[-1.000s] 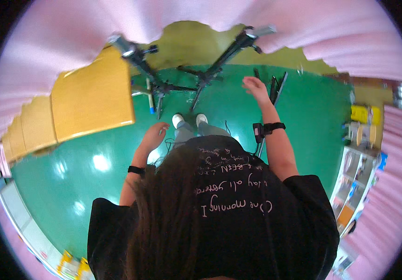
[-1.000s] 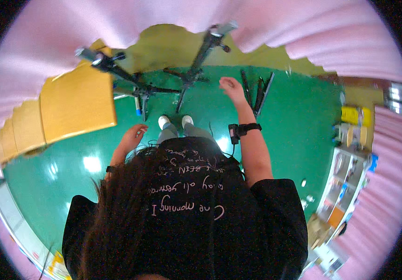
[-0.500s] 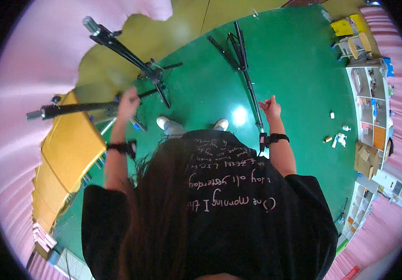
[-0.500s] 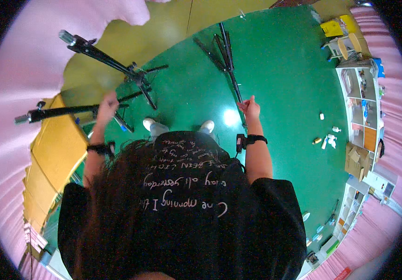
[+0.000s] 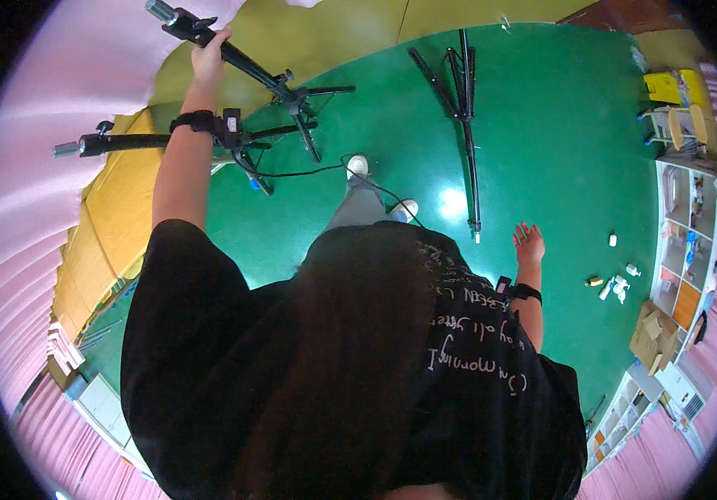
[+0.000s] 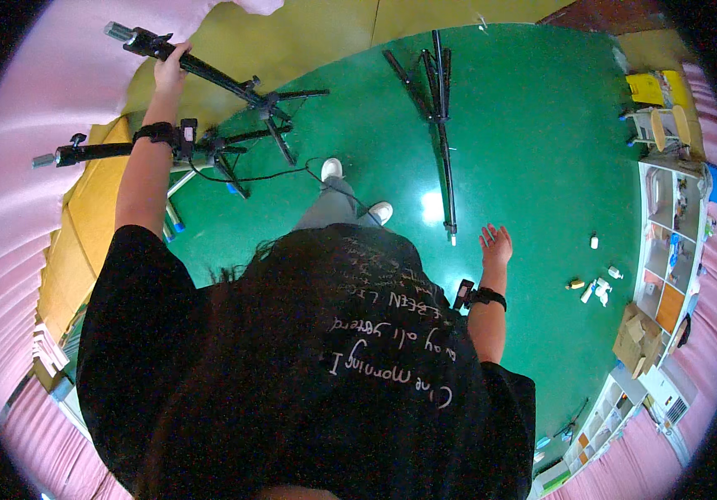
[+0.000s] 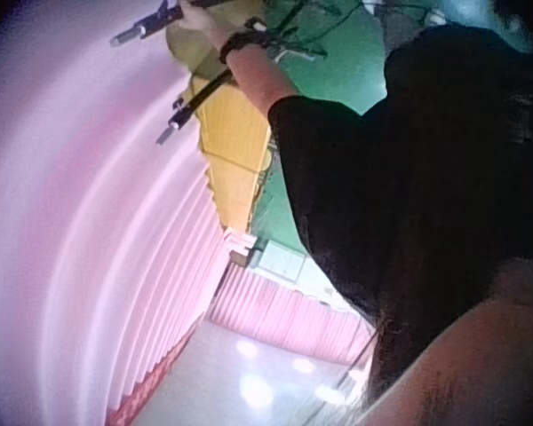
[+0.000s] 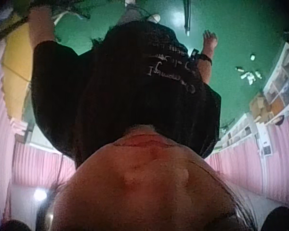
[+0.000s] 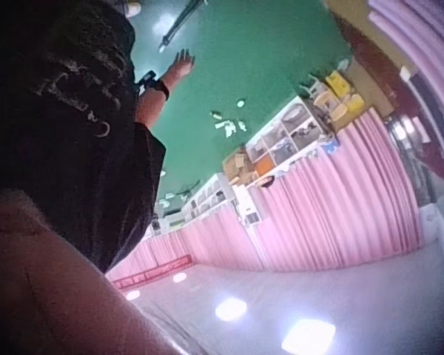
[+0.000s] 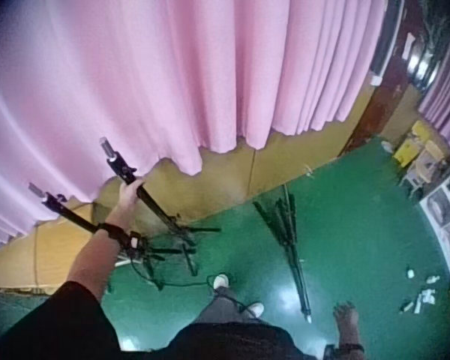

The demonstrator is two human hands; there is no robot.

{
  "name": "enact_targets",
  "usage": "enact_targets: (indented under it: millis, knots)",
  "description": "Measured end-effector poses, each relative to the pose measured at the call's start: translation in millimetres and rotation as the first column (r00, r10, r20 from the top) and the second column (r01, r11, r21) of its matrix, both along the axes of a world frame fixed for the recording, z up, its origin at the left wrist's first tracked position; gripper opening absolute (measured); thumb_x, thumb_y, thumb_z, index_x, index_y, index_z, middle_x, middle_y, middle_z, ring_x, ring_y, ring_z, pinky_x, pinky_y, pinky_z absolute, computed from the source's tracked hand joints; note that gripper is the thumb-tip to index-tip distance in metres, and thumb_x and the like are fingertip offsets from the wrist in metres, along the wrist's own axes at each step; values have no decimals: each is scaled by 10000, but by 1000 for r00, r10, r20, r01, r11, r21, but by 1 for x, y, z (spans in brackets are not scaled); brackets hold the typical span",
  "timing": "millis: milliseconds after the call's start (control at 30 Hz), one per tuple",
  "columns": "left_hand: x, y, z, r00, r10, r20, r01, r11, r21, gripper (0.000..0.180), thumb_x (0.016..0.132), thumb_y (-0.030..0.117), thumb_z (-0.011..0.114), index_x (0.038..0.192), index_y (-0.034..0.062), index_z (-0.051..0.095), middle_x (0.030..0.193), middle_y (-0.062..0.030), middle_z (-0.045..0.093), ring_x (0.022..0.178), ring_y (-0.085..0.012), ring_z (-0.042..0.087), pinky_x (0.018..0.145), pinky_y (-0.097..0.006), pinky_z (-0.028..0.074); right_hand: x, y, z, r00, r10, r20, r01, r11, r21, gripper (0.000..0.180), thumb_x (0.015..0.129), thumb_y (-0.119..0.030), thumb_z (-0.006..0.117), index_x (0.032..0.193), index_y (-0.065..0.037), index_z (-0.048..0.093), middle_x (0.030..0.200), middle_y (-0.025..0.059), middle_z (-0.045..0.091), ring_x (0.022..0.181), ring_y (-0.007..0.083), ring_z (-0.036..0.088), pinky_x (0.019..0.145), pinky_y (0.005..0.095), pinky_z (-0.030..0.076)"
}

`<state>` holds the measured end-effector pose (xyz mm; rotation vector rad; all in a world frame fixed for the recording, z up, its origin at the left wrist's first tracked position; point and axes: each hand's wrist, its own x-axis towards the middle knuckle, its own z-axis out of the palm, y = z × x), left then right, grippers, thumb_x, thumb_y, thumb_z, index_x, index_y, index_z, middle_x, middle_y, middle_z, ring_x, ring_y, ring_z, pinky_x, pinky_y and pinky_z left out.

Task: The person holds a container of colored pencils, then puts it down, walks across a room with a green floor, and picks up a tripod by hand.

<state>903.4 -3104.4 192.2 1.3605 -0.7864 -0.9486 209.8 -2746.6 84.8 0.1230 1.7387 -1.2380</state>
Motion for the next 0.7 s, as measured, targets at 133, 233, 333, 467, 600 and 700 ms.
enact_targets:
  millis: [133, 233, 333, 467, 600, 700]
  knots:
    - [-12, 3, -15, 990, -82, -113, 64, 986, -153, 103, 715, 11, 675, 776, 36, 595, 797, -53, 603, 753, -155, 575, 649, -284, 452, 20, -17, 2, 980, 172, 100, -172, 985, -12, 450, 917, -264, 377, 1312, -51, 341, 1266, 124, 453, 1141, 296, 463, 885, 406, 402]
    - [-55, 19, 6, 994, -110, -13, 108, 990, -95, 165, 695, 111, 727, 812, 70, 618, 792, 6, 598, 735, -117, 539, 700, -255, 403, 32, -40, 6, 962, 260, 80, -259, 966, -22, 439, 909, -241, 408, 1298, -44, 354, 1231, 118, 474, 1130, 288, 470, 871, 399, 406]
    - [-83, 23, 31, 979, -201, 24, 202, 977, -64, 194, 698, 132, 731, 845, 64, 625, 816, 3, 608, 782, -109, 545, 734, -262, 401, 36, -68, 2, 969, 242, 44, -241, 970, -26, 423, 906, -243, 422, 1276, -42, 377, 1188, 110, 499, 1112, 274, 481, 860, 392, 408]
    - [-84, 7, 45, 864, -473, 174, 473, 880, 44, 204, 729, 123, 709, 875, 53, 584, 861, -22, 591, 857, -134, 549, 780, -286, 411, 58, -101, 6, 975, 220, 12, -217, 969, -121, 384, 862, -251, 521, 1169, -27, 465, 1060, 122, 569, 983, 288, 555, 745, 379, 453]
    - [-85, -9, 43, 727, -670, 150, 672, 739, 44, 163, 753, 118, 688, 854, 62, 573, 852, -24, 586, 871, -132, 554, 807, -291, 424, 98, -117, 19, 949, 314, 12, -309, 941, -139, 389, 904, -255, 438, 1227, -37, 432, 1132, 105, 525, 1099, 279, 485, 863, 397, 405]
    - [-100, -17, 52, 393, -882, 259, 903, 424, 73, 164, 759, 132, 683, 817, 66, 544, 836, -8, 560, 848, -117, 545, 777, -280, 435, 112, -110, 21, 957, 286, 39, -279, 951, -130, 389, 909, -255, 429, 1231, -37, 430, 1139, 106, 520, 1115, 281, 475, 880, 406, 398]
